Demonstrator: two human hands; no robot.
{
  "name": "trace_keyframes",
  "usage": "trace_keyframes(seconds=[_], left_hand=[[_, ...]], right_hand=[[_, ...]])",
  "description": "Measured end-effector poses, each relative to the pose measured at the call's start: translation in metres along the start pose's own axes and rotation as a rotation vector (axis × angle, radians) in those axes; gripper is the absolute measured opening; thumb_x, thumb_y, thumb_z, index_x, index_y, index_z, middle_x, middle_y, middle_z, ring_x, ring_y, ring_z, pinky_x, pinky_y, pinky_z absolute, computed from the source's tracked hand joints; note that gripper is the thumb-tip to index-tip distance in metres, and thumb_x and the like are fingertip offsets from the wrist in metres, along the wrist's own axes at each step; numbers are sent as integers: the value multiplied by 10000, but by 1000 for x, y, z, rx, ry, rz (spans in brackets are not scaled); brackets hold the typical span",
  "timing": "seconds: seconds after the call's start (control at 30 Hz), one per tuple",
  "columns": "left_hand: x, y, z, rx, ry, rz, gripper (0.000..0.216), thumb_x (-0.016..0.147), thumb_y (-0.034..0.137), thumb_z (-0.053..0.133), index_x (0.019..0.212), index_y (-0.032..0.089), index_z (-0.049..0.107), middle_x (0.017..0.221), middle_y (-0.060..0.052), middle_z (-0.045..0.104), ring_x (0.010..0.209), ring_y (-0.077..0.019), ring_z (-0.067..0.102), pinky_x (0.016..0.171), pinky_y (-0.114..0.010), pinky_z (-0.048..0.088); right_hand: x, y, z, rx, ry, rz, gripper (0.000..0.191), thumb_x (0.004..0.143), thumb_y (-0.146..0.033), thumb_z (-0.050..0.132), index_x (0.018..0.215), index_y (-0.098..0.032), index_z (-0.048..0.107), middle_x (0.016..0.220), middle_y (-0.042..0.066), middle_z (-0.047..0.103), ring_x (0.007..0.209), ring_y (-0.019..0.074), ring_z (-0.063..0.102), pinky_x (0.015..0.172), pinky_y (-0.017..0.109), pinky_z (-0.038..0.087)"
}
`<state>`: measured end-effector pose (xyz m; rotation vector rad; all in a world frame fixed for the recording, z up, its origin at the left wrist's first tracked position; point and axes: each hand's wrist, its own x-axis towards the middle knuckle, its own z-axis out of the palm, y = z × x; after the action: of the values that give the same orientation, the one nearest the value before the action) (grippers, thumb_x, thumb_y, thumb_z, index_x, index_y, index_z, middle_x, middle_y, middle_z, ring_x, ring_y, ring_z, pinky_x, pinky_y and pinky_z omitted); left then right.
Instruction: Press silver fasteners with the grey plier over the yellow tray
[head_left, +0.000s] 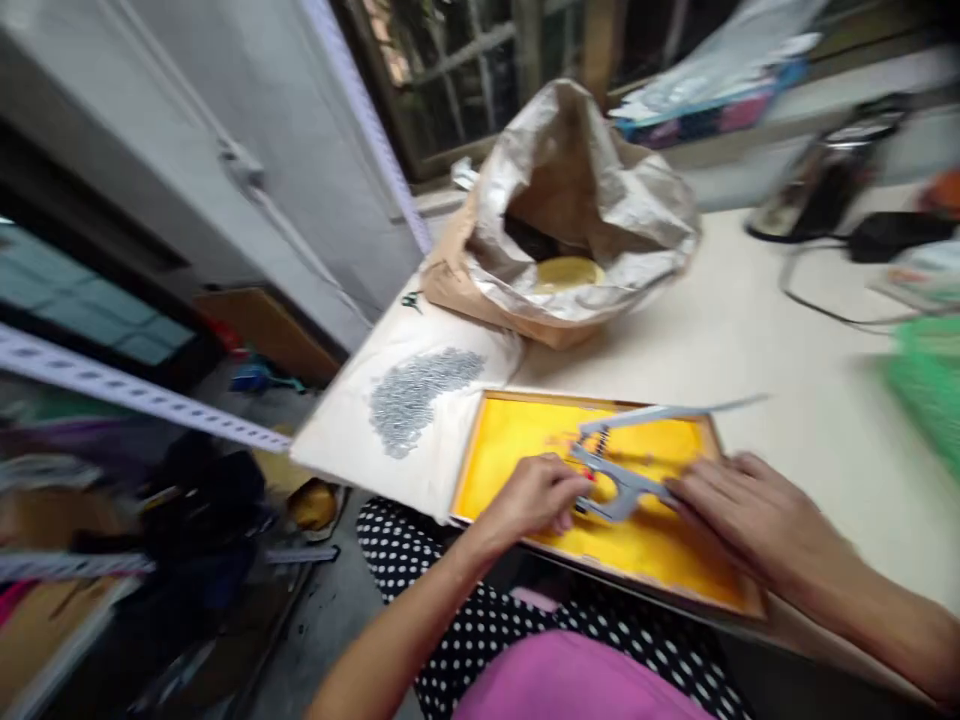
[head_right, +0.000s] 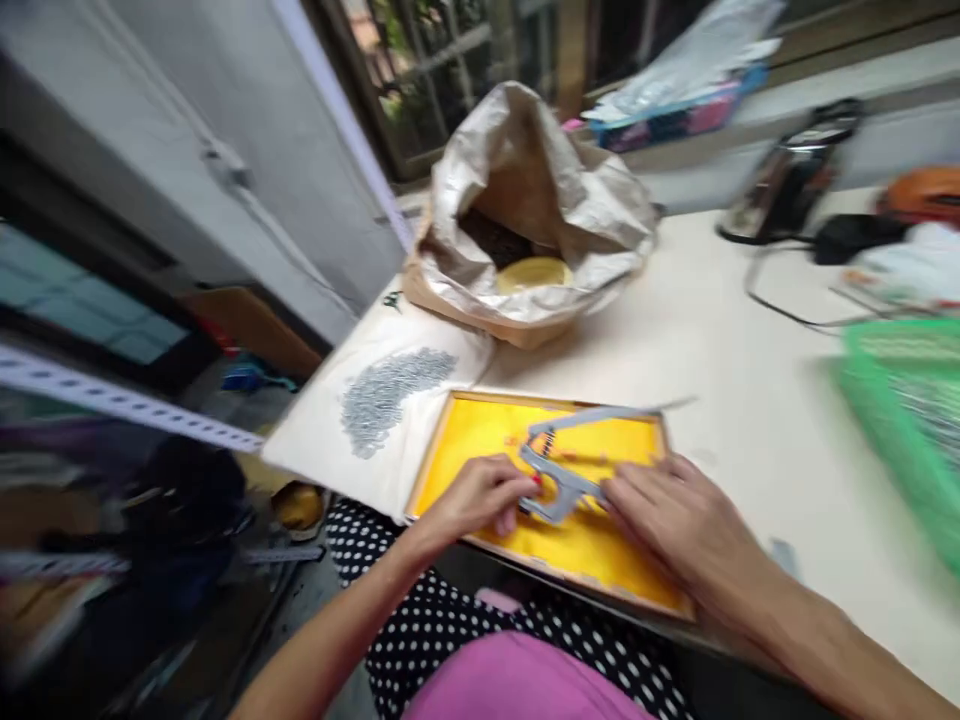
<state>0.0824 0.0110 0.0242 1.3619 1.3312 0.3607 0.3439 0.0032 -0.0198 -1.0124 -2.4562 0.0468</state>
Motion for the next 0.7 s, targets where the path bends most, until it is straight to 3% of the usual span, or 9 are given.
trace_keyframes(seconds=[0.1, 0.27, 0.33, 0.43, 0.57, 0.63, 0.7], left_hand=[[4, -8, -2, 176, 203, 81, 313, 912, 324, 543, 707, 150, 703, 676, -4, 628, 449, -82, 514, 493, -214, 421], [10, -31, -21, 193, 317, -82, 292, 877, 366, 547, 709, 159, 664, 492, 38, 533, 379, -109, 497, 426, -217, 390], [9, -40, -29, 137, 405, -98, 305, 875, 409, 538, 755, 159, 665, 480, 43, 530, 373, -121, 499, 402, -220, 392], [9, -50, -29, 63, 471, -80, 304, 872, 418, 541, 780, 157, 668, 511, 29, 563, 394, -135, 533, 411, -234, 439], [19, -44, 8, 80, 485, 112, 225, 878, 312, 575, 877, 156, 736, 802, -66, 732, 661, -179, 696, 615, -278, 567], [20, -33, 35, 115, 457, 281, 193, 881, 220, 580, 944, 174, 756, 980, -88, 766, 893, -204, 724, 818, -316, 578], [13, -20, 56, 147, 349, 441, 196, 899, 182, 585, 981, 192, 763, 1026, -77, 773, 992, -204, 709, 941, -337, 544]], right_hand=[[27, -5, 4, -55, -54, 5, 349, 1064, -272, 327, 822, -202, 569, 768, 35, 617, 678, 161, 507, 680, 334, 320], [57, -8, 30, 72, -163, -4, 335, 1065, -293, 294, 838, -202, 522, 811, 35, 618, 682, 161, 452, 693, 326, 282], [61, -7, 32, 109, -133, 10, 344, 1066, -322, 285, 843, -205, 520, 818, 36, 614, 667, 160, 433, 688, 327, 286], [62, 0, 18, 175, 21, 100, 330, 1060, -390, 324, 871, -207, 523, 823, 41, 603, 678, 163, 458, 671, 320, 317], [58, 13, -23, 258, 248, 234, 227, 1025, -373, 434, 882, -213, 508, 801, 23, 569, 702, 156, 515, 639, 293, 377], [55, 15, -40, 255, 296, 271, 189, 1007, -353, 473, 876, -219, 503, 789, 12, 557, 688, 151, 521, 617, 284, 387], [50, 14, -50, 246, 291, 284, 184, 1000, -351, 483, 868, -224, 504, 779, 10, 557, 675, 152, 526, 603, 285, 391]])
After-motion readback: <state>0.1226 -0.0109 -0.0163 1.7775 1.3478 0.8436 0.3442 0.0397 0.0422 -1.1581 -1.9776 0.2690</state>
